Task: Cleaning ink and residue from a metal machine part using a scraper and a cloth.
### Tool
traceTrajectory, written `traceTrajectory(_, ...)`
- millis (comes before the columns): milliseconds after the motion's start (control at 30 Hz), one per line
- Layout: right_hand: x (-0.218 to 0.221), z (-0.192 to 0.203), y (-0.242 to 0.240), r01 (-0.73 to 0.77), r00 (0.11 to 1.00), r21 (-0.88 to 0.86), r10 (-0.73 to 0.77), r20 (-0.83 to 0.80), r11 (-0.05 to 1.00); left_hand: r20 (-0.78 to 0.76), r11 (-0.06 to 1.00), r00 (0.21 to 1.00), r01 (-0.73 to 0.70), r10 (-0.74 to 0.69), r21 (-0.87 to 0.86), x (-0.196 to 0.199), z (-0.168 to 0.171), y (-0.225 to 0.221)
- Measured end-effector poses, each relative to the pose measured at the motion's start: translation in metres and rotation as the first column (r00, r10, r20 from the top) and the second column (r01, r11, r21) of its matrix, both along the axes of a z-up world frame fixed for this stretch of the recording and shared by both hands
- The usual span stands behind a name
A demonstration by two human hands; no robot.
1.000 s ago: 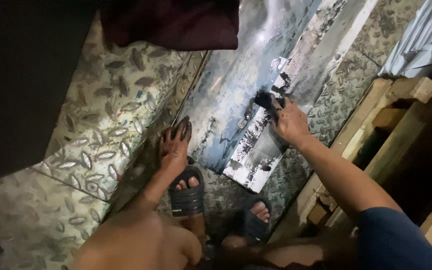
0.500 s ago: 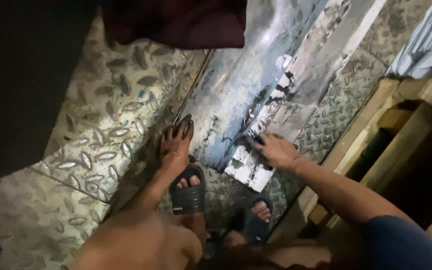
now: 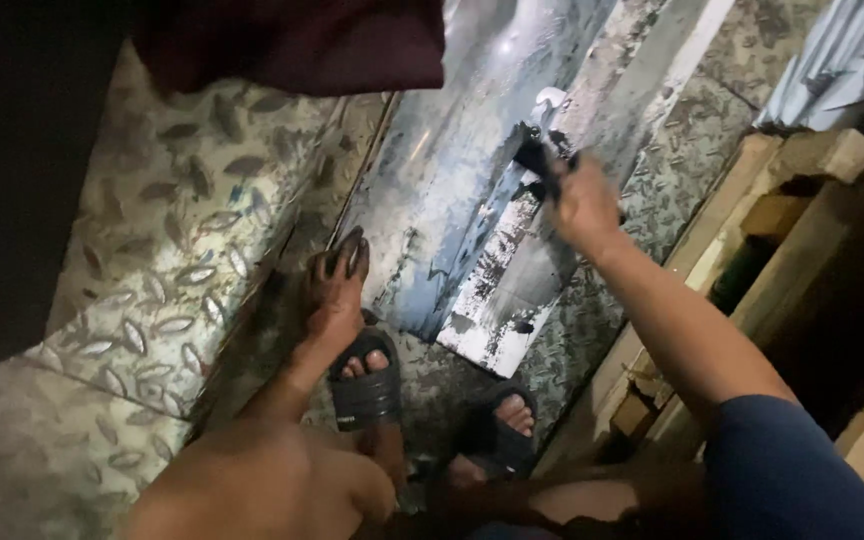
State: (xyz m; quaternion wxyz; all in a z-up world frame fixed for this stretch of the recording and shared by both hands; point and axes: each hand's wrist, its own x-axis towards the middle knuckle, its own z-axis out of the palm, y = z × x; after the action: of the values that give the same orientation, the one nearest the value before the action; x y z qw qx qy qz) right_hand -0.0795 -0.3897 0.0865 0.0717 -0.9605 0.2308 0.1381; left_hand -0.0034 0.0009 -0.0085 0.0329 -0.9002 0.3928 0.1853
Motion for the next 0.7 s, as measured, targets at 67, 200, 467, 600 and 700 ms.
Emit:
traceTrajectory(67,0.021,0.048,0.035,0.758,0.541,0.632,-0.695,-0.474,0.159,-0.023,1.000,0.999,0.024,-0.024,0.008,-0.004,-0.012,0.012)
traceTrajectory(200,-0.026,0.006,0.022,0.153,0.987,0.338,-0.125,-0.102,0.929,-0.023,0.998,0.998,0.054,-0.054,0.017,0.002,0.005,0.002)
traceTrajectory(467,-0.062,-0.040,0.018,-0.108,0.989,0.160,0.122,-0.085,0.981,-0.236,0.998,0.972,0.011,0.003,0.059,0.006,-0.040,0.013)
traceTrajectory(600,-0.010,0.013,0.051,0.534,0.820,0.364,-0.362,-0.443,0.764,-0.237,1.000,0.971,0.008,-0.002,0.026,0.004,-0.014,0.005)
traceTrajectory(700,-0.051,-0.067,0.029,-0.393,0.899,0.148,0.413,-0.148,0.907,-0.064,0.991,0.997,-0.036,0.044,0.133,0.004,-0.025,0.008)
